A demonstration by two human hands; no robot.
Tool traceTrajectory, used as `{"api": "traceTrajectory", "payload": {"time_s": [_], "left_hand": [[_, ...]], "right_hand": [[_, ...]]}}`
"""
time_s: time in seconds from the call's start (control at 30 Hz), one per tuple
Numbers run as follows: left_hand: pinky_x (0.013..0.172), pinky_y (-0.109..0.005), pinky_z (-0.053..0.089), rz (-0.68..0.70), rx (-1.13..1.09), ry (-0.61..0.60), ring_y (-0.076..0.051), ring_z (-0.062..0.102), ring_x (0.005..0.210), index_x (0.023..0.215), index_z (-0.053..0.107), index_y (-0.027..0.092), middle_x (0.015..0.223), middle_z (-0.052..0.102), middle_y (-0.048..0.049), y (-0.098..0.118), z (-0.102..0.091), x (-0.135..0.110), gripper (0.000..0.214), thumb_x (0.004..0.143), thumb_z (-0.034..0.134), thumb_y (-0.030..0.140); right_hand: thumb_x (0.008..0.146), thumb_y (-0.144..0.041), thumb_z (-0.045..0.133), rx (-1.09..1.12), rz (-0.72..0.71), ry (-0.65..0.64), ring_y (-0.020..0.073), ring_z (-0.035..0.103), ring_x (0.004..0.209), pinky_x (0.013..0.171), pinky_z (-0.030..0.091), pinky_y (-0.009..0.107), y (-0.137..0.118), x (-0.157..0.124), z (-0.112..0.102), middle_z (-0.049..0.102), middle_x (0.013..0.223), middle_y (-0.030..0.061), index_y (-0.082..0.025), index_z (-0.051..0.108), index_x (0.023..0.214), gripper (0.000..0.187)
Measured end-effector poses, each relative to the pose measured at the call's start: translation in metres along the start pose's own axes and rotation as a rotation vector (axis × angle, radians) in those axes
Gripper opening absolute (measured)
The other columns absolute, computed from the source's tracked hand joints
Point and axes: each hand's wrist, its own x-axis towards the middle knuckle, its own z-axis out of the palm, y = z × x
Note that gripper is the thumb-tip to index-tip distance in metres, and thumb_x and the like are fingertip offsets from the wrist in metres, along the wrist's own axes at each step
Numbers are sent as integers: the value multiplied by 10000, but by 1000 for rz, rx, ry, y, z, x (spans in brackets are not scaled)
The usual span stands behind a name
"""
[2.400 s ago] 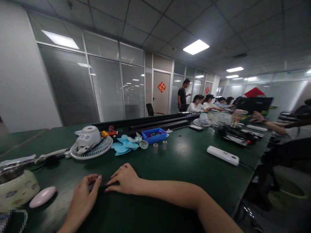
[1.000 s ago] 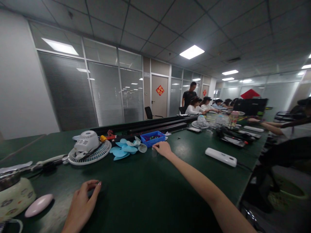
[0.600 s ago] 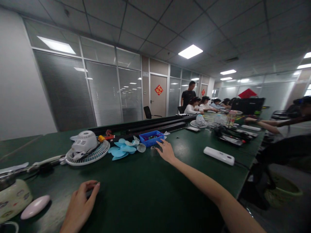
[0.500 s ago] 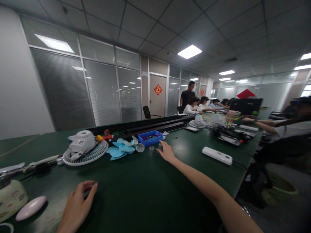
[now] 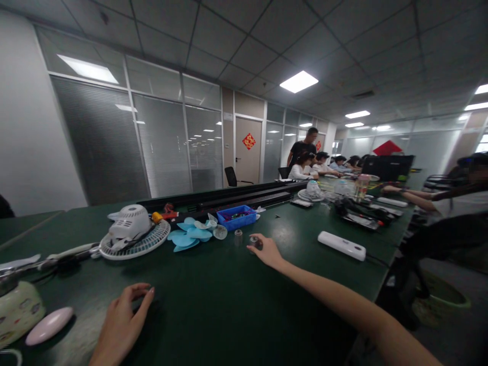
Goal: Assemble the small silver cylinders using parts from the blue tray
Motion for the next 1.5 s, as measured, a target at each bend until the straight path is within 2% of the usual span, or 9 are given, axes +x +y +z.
{"api": "traceTrajectory", "payload": {"time_s": [0.1, 0.23, 0.33, 0.47, 0.77, 0.97, 1.23, 1.4, 1.5], "left_hand": [[852, -492, 501, 35, 25, 18, -345, 591, 1032, 1016, 587, 175, 1027, 679, -136, 7, -3, -4, 582, 720, 479, 665], [807, -466, 523, 99, 8, 7, -336, 581, 1046, 1003, 612, 202, 1035, 680, -104, 22, -6, -11, 563, 710, 515, 673], [806, -466, 529, 160, -25, 14, -323, 581, 1039, 1002, 635, 222, 1048, 681, -83, 29, -5, -16, 542, 717, 539, 673], [858, -460, 515, 272, -61, 55, -287, 585, 1037, 1030, 656, 241, 1051, 673, -66, 37, -5, -25, 442, 789, 551, 596], [887, -376, 453, 331, -131, 14, -217, 562, 993, 1044, 700, 267, 1009, 706, -37, 61, -14, -40, 258, 875, 582, 422], [864, -334, 401, 327, -134, -14, -195, 561, 974, 1003, 726, 282, 966, 734, 3, 69, -16, -42, 259, 821, 658, 453], [851, -319, 382, 244, -135, -66, -192, 600, 941, 933, 750, 256, 915, 747, -3, 77, -17, -33, 319, 777, 673, 523], [853, -310, 378, 238, -170, -29, -178, 599, 929, 932, 751, 249, 920, 750, -1, 83, -23, -35, 283, 818, 644, 485], [834, -309, 377, 210, -170, 24, -176, 586, 923, 970, 745, 267, 937, 747, 6, 76, -24, -36, 277, 860, 594, 470]], "right_hand": [[805, -402, 688, 157, -92, -193, 170, 663, 886, 834, 519, 302, -46, -22, 1, 706, 992, 14, -232, 618, 1168, 408], [765, -474, 718, 340, -163, -410, 170, 655, 962, 862, 523, 290, -106, -32, 28, 683, 1098, 17, -235, 603, 1202, 511], [747, -480, 733, 403, -229, -482, 174, 662, 951, 840, 529, 284, -136, -31, 57, 690, 1084, 13, -236, 611, 1189, 519], [741, -444, 744, 422, -308, -484, 186, 670, 905, 806, 523, 288, -159, -33, 88, 706, 1015, 7, -242, 627, 1155, 475], [808, -338, 660, 445, -278, -477, 193, 654, 888, 788, 501, 310, -162, -46, 107, 692, 996, 19, -238, 571, 1139, 357], [820, -345, 608, 462, -227, -562, 210, 662, 939, 806, 518, 338, -160, -45, 107, 693, 1010, 39, -240, 523, 1105, 315], [774, -443, 606, 449, -199, -578, 225, 679, 899, 762, 545, 344, -168, -44, 101, 711, 966, 40, -242, 545, 1045, 343], [780, -509, 596, 398, -193, -582, 231, 680, 918, 785, 548, 355, -158, -42, 108, 714, 979, 44, -242, 548, 1036, 373], [774, -538, 601, 390, -185, -576, 233, 673, 968, 844, 538, 363, -155, -41, 113, 709, 1043, 53, -241, 551, 1058, 414]]}}
